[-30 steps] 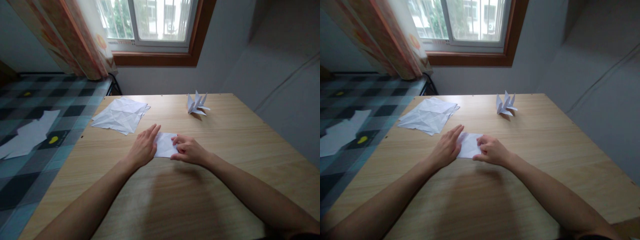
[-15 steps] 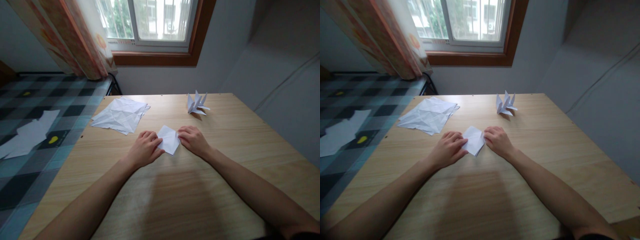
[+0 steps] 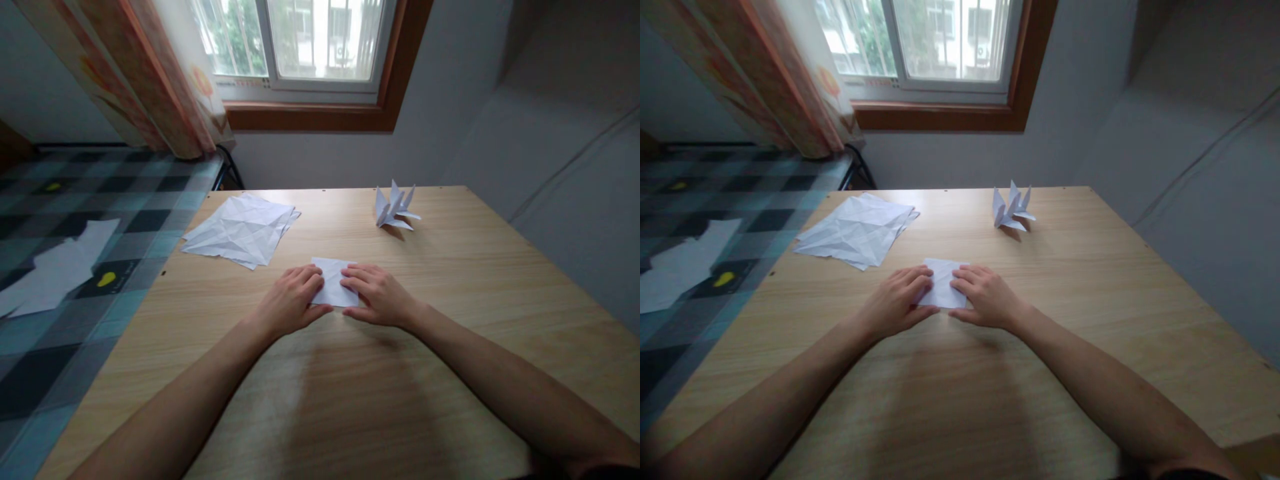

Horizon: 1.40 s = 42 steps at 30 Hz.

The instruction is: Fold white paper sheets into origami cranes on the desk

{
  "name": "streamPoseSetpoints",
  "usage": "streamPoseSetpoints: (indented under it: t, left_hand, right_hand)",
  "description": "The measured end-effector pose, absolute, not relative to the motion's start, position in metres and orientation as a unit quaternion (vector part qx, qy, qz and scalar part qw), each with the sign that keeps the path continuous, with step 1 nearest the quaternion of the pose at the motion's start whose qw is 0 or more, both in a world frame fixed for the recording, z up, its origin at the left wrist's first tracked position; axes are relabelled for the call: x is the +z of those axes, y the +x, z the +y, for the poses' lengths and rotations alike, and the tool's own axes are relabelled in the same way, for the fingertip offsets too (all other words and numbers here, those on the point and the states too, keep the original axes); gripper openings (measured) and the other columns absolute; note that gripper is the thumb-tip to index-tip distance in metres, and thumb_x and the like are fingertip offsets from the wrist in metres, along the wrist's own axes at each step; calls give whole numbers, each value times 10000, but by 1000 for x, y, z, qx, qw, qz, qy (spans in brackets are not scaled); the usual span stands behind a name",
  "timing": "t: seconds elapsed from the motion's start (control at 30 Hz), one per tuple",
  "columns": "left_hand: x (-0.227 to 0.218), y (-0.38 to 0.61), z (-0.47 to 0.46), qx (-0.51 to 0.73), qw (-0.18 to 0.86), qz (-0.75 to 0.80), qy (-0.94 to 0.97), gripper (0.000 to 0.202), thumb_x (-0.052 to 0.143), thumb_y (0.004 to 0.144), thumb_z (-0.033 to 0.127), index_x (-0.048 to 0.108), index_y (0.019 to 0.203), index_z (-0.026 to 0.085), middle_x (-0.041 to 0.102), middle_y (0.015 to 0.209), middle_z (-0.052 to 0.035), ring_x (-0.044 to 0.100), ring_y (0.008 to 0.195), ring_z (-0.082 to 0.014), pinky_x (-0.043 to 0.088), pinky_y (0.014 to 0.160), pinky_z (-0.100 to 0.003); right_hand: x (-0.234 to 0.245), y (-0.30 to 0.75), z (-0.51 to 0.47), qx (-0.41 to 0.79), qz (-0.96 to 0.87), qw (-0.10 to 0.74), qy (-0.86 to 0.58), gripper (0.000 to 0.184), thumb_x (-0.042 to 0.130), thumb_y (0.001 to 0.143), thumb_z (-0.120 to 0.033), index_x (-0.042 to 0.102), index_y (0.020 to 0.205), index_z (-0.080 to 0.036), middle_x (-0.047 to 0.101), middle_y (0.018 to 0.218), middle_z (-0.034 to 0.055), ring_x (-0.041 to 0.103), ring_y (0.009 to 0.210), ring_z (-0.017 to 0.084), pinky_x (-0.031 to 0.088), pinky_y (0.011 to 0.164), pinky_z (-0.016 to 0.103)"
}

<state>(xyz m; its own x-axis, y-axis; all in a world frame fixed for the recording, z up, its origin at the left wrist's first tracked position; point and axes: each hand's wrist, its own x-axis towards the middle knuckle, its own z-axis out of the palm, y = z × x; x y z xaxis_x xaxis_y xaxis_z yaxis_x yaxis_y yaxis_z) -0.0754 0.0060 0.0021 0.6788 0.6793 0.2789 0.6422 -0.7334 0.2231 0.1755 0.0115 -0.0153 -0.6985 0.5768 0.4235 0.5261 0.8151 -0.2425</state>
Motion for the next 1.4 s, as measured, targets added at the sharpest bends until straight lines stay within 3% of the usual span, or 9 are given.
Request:
streamPoseSetpoints:
  t: [0.2,0.43,0.53,0.73,0.87,1.13,1.2,1.3,1.4]
  left_hand:
    - [6,-73,4,184,65,384,902,245,561,913,436,554,901,192,654,1087,-115,638,1045,-270,498,916,-421]
    - [5,-73,4,189,44,389,901,312,511,937,434,557,754,187,663,1059,-118,657,980,-259,520,883,-411]
    - [3,-75,5,187,35,373,908,353,553,911,483,597,736,180,653,1101,-127,648,1025,-270,513,921,-423]
    - [3,-75,5,176,32,370,912,409,588,879,554,604,723,176,645,1108,-129,642,1021,-285,504,916,-438]
    - [4,-73,5,175,21,387,905,419,562,879,591,563,808,178,636,960,-108,632,895,-259,509,821,-407]
    - [6,-72,2,164,-68,418,891,58,550,830,218,524,786,191,612,832,-71,579,783,-230,459,718,-355]
    - [5,-71,1,174,-94,420,886,60,542,825,201,526,768,191,604,797,-62,569,748,-222,442,686,-347]
    - [4,-71,0,191,-120,404,886,87,521,839,204,528,754,191,598,773,-54,556,714,-208,424,664,-340]
    - [4,-71,0,204,-138,377,893,113,499,850,219,524,742,194,598,769,-54,547,701,-199,413,659,-336]
  right_hand:
    - [-14,177,12,57,-914,280,-287,187,615,862,-313,673,996,-196,727,1120,132,662,1095,285,511,972,456]
    - [-12,179,12,54,-929,250,-268,294,654,791,-338,667,1044,-187,705,1173,128,635,1129,305,489,977,474]
    - [-12,178,12,54,-926,258,-271,237,630,811,-301,669,1020,-194,711,1160,121,634,1130,298,490,977,473]
    - [-14,177,13,52,-914,300,-268,126,561,832,-161,670,869,-213,739,977,76,665,936,233,530,866,396]
    - [-15,173,9,1,-893,356,-277,169,519,877,-117,662,892,-206,713,891,73,635,811,205,531,754,347]
    - [-10,166,1,-63,-836,490,-239,126,577,872,-106,553,913,-223,632,870,50,618,788,178,537,687,291]
    - [-8,163,-2,-75,-849,478,-214,102,579,877,-132,538,878,-226,622,831,45,614,785,189,534,690,305]
    - [-9,158,-4,-71,-896,382,-216,50,553,909,-214,579,870,-199,644,806,67,617,767,209,527,696,338]
    - [-12,152,-1,-52,-924,293,-241,201,550,926,-305,642,1005,-145,704,952,143,649,890,269,534,786,411]
